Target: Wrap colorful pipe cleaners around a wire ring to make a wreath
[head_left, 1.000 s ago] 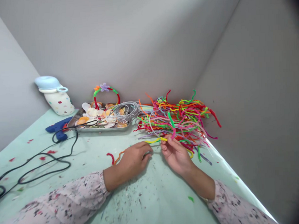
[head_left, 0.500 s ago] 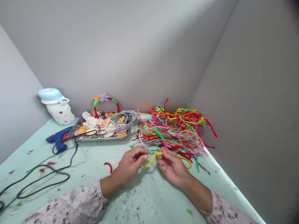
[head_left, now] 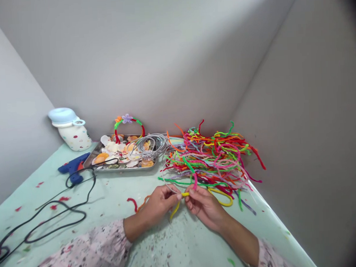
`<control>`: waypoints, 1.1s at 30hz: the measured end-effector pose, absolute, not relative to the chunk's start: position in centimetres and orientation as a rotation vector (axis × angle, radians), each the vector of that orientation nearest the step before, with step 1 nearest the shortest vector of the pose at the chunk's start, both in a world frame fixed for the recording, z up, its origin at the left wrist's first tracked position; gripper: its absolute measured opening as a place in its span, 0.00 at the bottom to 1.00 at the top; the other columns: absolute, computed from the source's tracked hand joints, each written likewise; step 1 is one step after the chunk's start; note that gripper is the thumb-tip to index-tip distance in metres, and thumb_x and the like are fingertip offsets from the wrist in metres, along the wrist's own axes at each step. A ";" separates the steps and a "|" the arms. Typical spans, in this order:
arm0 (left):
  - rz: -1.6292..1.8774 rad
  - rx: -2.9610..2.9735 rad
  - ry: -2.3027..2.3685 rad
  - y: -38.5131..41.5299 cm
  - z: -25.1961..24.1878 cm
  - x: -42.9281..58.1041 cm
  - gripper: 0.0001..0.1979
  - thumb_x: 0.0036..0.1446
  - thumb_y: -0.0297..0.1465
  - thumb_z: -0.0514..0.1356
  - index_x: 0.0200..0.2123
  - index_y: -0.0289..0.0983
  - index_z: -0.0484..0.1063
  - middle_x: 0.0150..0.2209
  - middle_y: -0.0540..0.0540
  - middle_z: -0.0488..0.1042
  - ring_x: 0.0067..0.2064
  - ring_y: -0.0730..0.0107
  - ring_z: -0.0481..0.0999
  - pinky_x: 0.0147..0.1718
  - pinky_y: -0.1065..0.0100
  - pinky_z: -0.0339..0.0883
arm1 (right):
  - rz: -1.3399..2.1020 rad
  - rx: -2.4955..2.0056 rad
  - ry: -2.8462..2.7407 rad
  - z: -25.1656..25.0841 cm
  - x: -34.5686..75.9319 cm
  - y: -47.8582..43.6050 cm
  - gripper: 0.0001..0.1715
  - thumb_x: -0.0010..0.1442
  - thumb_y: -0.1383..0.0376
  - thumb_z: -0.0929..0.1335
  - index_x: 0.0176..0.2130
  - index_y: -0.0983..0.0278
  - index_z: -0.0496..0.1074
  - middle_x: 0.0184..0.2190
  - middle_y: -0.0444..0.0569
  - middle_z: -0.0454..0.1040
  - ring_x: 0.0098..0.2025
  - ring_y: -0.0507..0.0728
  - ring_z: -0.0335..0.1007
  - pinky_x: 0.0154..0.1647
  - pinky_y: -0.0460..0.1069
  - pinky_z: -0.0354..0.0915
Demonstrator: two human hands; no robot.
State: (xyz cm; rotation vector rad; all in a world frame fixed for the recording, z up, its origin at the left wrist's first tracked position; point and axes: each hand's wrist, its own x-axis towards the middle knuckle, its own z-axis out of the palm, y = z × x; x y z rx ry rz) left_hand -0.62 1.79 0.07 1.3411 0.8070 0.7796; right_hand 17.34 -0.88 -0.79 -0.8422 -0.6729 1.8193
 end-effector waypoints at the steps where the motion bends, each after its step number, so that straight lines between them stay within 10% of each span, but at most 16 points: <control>1: 0.783 1.342 0.808 1.8 0.1 -0.6 0.15 0.54 0.41 0.62 0.30 0.33 0.71 0.21 0.53 0.63 0.23 0.78 0.58 0.22 0.73 0.50 | 1.817 -0.846 -0.671 -0.8 17.3 -0.9 0.11 0.53 0.61 0.74 0.33 0.66 0.73 0.24 0.45 0.73 0.23 0.47 0.67 0.22 0.41 0.60; 33: 0.621 1.466 0.866 2.5 1.0 -0.7 0.20 0.55 0.45 0.57 0.22 0.35 0.64 0.18 0.55 0.57 0.20 0.79 0.52 0.21 0.72 0.44 | 1.655 -0.917 -0.856 -1.1 17.1 -1.4 0.13 0.52 0.58 0.74 0.33 0.65 0.71 0.25 0.45 0.73 0.24 0.49 0.66 0.21 0.42 0.60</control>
